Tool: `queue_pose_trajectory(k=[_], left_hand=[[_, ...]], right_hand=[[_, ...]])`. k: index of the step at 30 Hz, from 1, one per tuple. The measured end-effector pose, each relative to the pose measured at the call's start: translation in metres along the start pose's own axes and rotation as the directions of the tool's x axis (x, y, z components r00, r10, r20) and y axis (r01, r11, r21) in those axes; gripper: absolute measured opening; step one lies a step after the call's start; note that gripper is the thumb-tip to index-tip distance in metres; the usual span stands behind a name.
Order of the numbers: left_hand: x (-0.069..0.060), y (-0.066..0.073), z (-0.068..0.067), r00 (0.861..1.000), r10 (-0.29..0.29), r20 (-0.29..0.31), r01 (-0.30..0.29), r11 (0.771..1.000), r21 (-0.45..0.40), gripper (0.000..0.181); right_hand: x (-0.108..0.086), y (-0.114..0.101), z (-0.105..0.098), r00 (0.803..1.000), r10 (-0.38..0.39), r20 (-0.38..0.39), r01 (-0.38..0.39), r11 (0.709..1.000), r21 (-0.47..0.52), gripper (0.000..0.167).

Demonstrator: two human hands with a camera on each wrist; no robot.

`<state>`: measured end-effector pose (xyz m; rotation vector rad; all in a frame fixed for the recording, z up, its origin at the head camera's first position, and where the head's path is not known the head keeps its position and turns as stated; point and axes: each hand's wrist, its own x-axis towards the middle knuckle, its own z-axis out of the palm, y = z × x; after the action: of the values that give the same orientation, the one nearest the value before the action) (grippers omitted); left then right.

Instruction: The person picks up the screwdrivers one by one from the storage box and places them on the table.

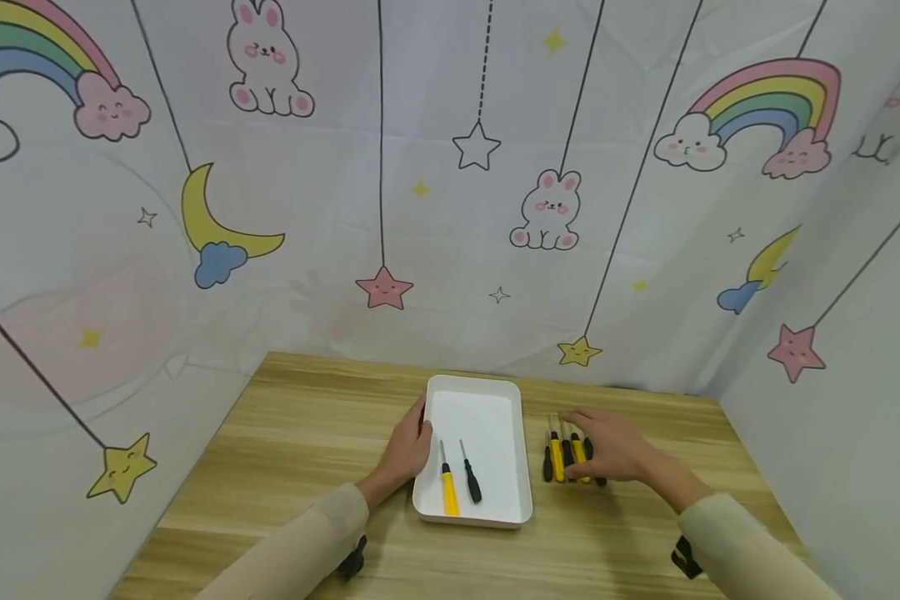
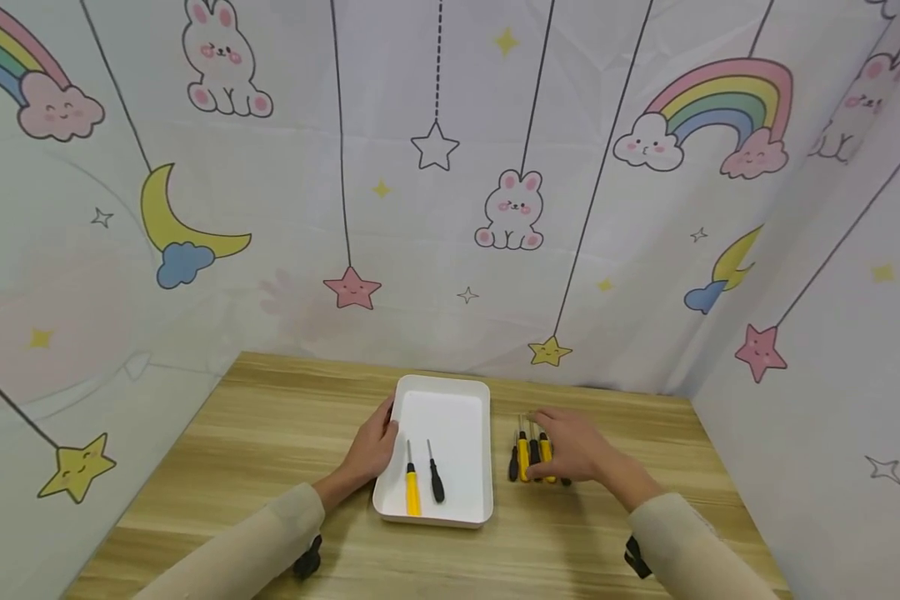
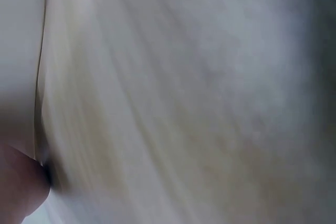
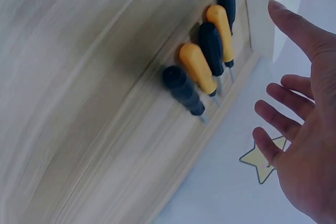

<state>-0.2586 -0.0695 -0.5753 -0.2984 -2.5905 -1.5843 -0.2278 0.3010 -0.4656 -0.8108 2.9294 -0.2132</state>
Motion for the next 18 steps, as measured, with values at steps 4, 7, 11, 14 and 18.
queue_pose_trajectory(k=[4, 7, 11, 14, 18], left_hand=[[0.0, 0.0, -0.001, 1.0, 0.02, -0.005, -0.02, 1.0, 0.017, 0.056], [0.001, 0.001, -0.002, 0.999, 0.038, -0.011, -0.038, 0.999, 0.038, 0.056], [0.001, 0.004, -0.004, 0.998, 0.065, -0.011, -0.064, 0.996, 0.069, 0.058], [0.0, 0.007, -0.006, 0.997, 0.079, -0.007, -0.078, 0.993, 0.089, 0.059], [0.0, 0.01, -0.008, 0.997, 0.078, -0.003, -0.077, 0.988, 0.132, 0.06]], right_hand=[[0.002, -0.009, 0.003, 0.998, -0.032, -0.05, 0.033, 0.999, 0.019, 0.095], [0.002, -0.014, 0.005, 0.996, -0.035, -0.08, 0.04, 0.997, 0.063, 0.095], [0.002, -0.02, 0.009, 0.992, -0.032, -0.12, 0.047, 0.991, 0.127, 0.094], [0.002, -0.024, 0.014, 0.988, -0.035, -0.148, 0.059, 0.986, 0.158, 0.094], [0.003, -0.029, 0.021, 0.987, -0.022, -0.158, 0.053, 0.978, 0.2, 0.094]])
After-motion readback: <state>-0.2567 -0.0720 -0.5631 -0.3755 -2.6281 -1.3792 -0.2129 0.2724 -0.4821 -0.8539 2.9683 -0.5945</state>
